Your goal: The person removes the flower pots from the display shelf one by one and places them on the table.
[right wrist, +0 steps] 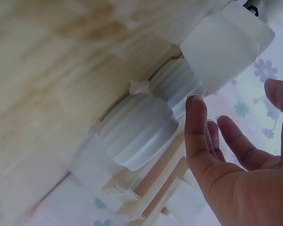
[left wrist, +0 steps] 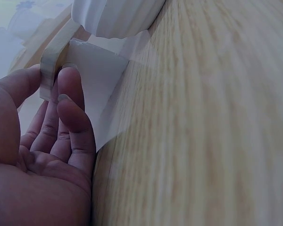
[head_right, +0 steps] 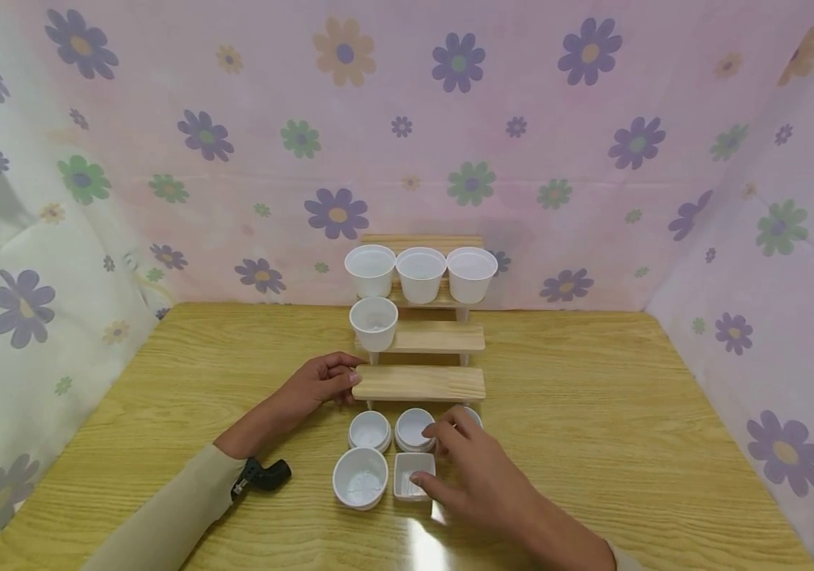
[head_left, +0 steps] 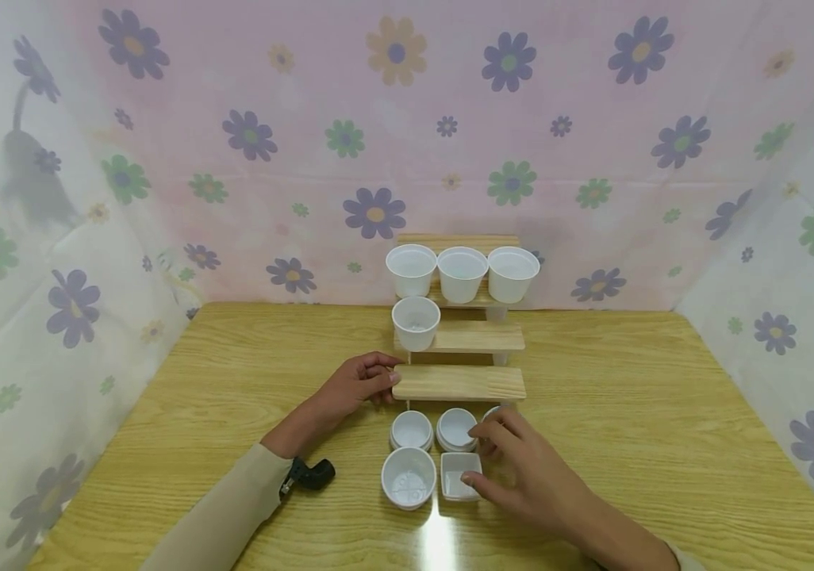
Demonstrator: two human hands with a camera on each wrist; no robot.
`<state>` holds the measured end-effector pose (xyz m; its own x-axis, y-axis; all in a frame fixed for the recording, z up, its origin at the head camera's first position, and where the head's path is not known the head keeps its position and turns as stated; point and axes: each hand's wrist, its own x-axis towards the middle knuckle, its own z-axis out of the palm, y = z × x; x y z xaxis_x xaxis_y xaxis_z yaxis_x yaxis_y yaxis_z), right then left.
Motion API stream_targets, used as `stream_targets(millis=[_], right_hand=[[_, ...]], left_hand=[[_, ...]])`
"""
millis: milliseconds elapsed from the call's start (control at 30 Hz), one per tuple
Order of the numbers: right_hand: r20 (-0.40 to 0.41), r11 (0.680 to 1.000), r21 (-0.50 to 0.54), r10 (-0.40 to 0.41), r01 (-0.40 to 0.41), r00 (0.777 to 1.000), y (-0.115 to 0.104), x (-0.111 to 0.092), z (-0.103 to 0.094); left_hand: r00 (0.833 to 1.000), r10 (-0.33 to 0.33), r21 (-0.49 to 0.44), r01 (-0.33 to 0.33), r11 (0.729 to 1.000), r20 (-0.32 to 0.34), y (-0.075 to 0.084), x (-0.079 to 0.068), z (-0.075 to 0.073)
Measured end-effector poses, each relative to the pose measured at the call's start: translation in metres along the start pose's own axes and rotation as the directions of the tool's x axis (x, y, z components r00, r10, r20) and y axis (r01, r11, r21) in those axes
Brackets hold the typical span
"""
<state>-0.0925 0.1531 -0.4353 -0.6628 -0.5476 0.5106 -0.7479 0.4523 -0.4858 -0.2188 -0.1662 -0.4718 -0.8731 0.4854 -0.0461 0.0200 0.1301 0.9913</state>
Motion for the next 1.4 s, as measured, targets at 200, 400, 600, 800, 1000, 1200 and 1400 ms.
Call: stream_targets(millis=[200,400,600,800,1000,1200,1400], right_hand=[[-0.003,1.000,-0.014,0.026,-0.026,1.000,0.001,0.004,-0.005],[-0.025,0.999,-0.033,0.012,-0.013,1.000,0.006,0.008,-0.008],[-0.034,1.000,-0.023,0.016,-0.016,0.999,0.009,0.014,-0.010],[-0.032,1.000,-0.009,0.020,-0.020,0.999,0.011,0.021,-0.011],[-0.034,1.000,0.002,0.014,-0.014,0.999,0.012,0.030,-0.013],[-0.037,0.999,-0.010,0.032,-0.032,0.999,0.012,0.038,-0.016],[-0.052,0.999,-0.026,0.038,-0.039,0.998,0.012,0.045,-0.017]], left_hand=[[1.000,-0.005,0.007,0.005,1.000,-0.004,0.001,-0.001,0.001],[1.000,-0.001,0.011,0.001,1.000,-0.006,0.002,-0.001,0.001],[1.000,0.003,0.012,-0.003,1.000,-0.002,0.000,0.000,0.000],[1.000,-0.001,0.014,0.001,1.000,-0.004,0.000,0.000,0.000],[1.000,0.001,0.011,-0.001,1.000,-0.008,0.001,-0.001,0.001],[1.000,-0.005,0.012,0.005,1.000,-0.006,0.001,0.000,0.001],[1.000,-0.004,0.021,0.004,1.000,-0.003,0.000,0.000,0.000]])
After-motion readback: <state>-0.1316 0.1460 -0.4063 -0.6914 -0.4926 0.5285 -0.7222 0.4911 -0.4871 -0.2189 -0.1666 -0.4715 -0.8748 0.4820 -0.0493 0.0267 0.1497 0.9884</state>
